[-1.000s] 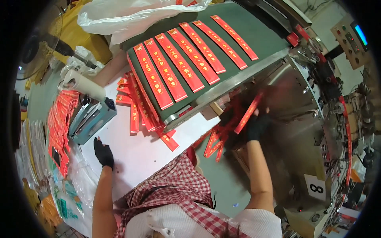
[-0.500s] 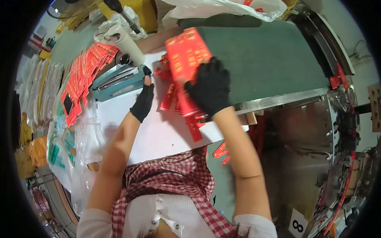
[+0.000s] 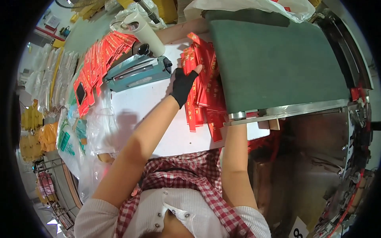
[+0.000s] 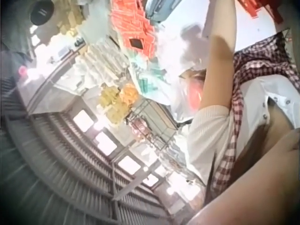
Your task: Sorting, counting, and sealing red envelopes into plastic bags using a heat sealer machine.
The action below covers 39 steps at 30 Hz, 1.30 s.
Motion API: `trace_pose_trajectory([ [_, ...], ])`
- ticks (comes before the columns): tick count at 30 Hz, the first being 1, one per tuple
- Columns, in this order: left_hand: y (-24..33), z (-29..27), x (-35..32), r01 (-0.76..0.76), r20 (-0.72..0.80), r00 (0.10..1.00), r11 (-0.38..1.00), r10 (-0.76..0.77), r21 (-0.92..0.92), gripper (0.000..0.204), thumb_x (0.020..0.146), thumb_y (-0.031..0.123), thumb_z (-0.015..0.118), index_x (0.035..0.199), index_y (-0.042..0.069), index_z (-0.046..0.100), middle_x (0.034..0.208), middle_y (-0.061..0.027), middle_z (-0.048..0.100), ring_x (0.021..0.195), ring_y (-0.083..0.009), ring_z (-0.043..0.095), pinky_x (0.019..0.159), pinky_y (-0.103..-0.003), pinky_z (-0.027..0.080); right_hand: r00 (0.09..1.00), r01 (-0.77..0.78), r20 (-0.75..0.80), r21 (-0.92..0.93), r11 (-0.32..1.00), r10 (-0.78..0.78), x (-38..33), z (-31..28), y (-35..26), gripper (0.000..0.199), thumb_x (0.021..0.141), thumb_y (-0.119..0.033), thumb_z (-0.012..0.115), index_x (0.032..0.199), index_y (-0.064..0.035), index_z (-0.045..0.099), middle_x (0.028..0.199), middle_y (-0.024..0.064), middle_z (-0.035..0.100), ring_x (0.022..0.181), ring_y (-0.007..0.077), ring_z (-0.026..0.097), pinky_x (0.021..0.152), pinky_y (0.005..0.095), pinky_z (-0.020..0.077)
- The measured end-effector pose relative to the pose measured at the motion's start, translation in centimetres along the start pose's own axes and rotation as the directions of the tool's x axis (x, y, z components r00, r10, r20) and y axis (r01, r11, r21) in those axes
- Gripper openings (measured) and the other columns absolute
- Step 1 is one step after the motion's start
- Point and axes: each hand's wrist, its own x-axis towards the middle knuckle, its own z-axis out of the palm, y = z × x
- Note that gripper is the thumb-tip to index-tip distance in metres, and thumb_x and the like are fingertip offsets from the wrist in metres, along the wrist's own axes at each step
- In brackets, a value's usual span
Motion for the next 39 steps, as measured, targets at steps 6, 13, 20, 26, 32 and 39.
trace_pose_trajectory([
  [6,2.3,-3.1,-3.8,0.358,0.416,0.887,0.868,-0.200,-0.345,0.048,0.079,0.025,0.078,0.113,-0.001,0.056,0.104,-0.0105,0.063,0.096,-0.0181,0.060,0.073,-0.029,0.052,0.984,-0.097,0.152,0.006,0.995,0.095,-5.9,5.6,-4.1,0.051,0.086,-0.025,0.071,0.126,0.0008,0.053,0.113,0.0086,0.061,0.098,0.0183,0.059,0.083,0.0300,0.0496],
  [13,-4.3,-19.3,-18.5,0.406,0.369,0.905,0.686,-0.211,-0.603,0.052,0.086,0.010,0.068,0.132,0.003,0.045,0.121,-0.0090,0.058,0.108,-0.0179,0.058,0.094,-0.033,0.047,0.748,-0.571,0.531,0.208,0.794,0.399,-19.3,6.7,-9.0,0.050,0.090,-0.018,0.063,0.134,-0.0037,0.043,0.123,0.0097,0.056,0.104,0.0167,0.059,0.089,0.0293,0.0477],
  [20,-8.1,-21.7,-17.8,0.269,0.212,0.963,0.630,-0.166,-0.729,0.040,0.083,0.007,0.071,0.120,0.004,0.055,0.107,-0.0056,0.064,0.093,-0.0130,0.062,0.075,-0.029,0.054,0.800,-0.201,0.591,0.108,0.974,0.099,-19.0,17.5,-10.4,0.065,0.077,-0.017,0.077,0.131,-0.0012,0.045,0.120,0.0099,0.058,0.110,0.0180,0.055,0.094,0.0316,0.0442],
  [26,-9.2,-25.7,-15.1,0.365,0.336,0.931,0.446,-0.145,-0.817,0.034,0.083,0.009,0.070,0.114,0.001,0.059,0.099,-0.0078,0.066,0.085,-0.0177,0.065,0.072,-0.031,0.054,0.423,-0.726,0.888,0.213,0.654,0.181,-15.0,20.5,-12.9,0.061,0.076,-0.013,0.072,0.131,-0.0033,0.049,0.117,0.0086,0.061,0.105,0.0184,0.059,0.094,0.0320,0.0468],
  [32,-4.8,-28.0,-17.4,0.019,0.040,0.999,0.679,0.015,-0.734,0.056,0.073,0.009,0.079,0.122,0.002,0.053,0.113,-0.0107,0.062,0.097,-0.0180,0.062,0.082,-0.033,0.052,0.676,-0.146,0.733,0.234,0.961,-0.076,-16.7,21.1,-16.2,0.078,0.063,-0.022,0.085,0.129,-0.0023,0.049,0.130,0.0112,0.052,0.120,0.0201,0.049,0.102,0.0353,0.0403],
  [39,0.2,-31.5,-17.4,0.038,0.266,0.951,0.798,0.155,-0.601,0.145,0.047,0.031,0.097,0.151,0.008,-0.001,0.146,-0.0142,0.030,0.130,-0.0263,0.043,0.109,-0.040,0.035,0.572,0.320,0.732,0.216,0.923,-0.370,-13.8,17.4,-16.3,0.144,0.043,-0.035,0.097,0.149,-0.0018,0.007,0.141,0.0165,0.039,0.126,0.0274,0.044,0.106,0.0409,0.0359],
])
